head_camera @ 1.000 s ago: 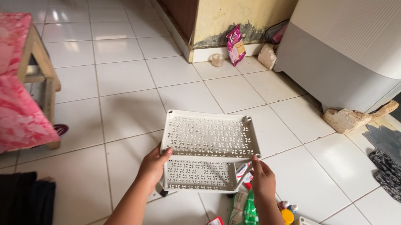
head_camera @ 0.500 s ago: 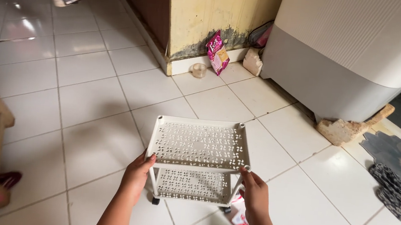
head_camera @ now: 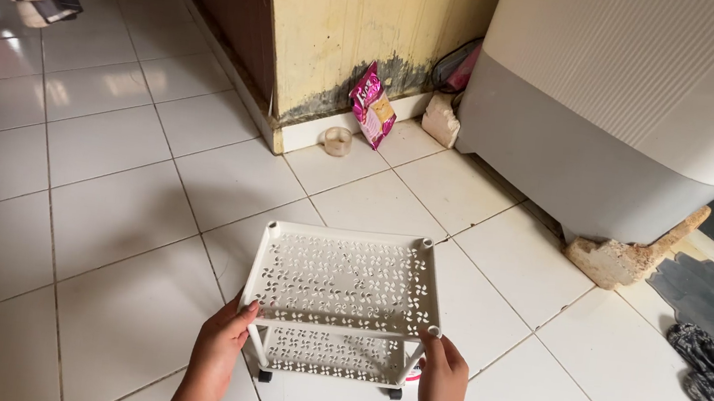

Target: The person kneels on the tiled floor and takes apart a small white plastic rolling cart. They lift off the top tray, pull the plastic leg tubes out of the corner sockets one by one, and gather the removed tubes in one hand while the remaining shelf frame lies on the floor.

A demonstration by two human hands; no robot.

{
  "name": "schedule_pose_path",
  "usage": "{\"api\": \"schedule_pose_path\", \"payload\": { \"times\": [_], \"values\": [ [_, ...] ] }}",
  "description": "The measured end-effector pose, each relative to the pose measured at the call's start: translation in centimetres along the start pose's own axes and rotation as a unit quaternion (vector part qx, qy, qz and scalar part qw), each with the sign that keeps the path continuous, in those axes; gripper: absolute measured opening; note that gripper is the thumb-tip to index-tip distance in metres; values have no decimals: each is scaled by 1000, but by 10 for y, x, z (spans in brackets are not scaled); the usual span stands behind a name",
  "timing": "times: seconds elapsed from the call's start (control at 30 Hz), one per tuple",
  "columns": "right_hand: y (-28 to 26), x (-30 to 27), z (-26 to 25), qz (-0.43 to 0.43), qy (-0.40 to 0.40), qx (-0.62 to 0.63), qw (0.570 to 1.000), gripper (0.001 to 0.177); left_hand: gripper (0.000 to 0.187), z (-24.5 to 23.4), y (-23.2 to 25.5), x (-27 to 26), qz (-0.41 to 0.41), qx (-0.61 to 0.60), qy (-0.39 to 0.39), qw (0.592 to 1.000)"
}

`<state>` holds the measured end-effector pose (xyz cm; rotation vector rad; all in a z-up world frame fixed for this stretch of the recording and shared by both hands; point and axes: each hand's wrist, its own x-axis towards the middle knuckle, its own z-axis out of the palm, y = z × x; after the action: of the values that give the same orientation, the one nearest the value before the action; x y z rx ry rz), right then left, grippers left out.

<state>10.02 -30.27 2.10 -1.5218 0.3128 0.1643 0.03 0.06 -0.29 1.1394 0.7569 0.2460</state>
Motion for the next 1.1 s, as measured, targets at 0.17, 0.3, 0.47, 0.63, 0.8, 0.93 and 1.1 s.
{"api": "schedule_pose_path", "payload": {
  "times": [0.17, 0.3, 0.47, 0.63, 0.8, 0.93, 1.1],
  "values": [
    [5, -1, 5, -17, 16, -13, 1000, 43, 64, -1, -9, 12, 29, -26, -4, 999],
    [27, -12, 2, -42, 25, -9, 999, 42, 65, -6, -15, 0, 69, -9, -20, 997],
    [44, -40, -8, -85, 3, 5, 996, 47, 65, -21, -17, -52, 115, 70, -27, 990],
    [62, -86, -36, -96, -30, -14, 995, 49, 63, -45, -36, -113, 143, 132, -3, 981],
    [78, -129, -59, -53, -67, -32, 996, 49, 59, -74, -63, -149, 187, 185, 18, 965],
    [98, -156, -77, -114, -60, -44, 991, 51, 57, -99, -93, -170, 219, 174, -27, 960],
    [106, -191, -104, -102, -86, -43, 990, 55, 61, -129, -127, -211, 284, 97, -135, 944]
  ]
}}
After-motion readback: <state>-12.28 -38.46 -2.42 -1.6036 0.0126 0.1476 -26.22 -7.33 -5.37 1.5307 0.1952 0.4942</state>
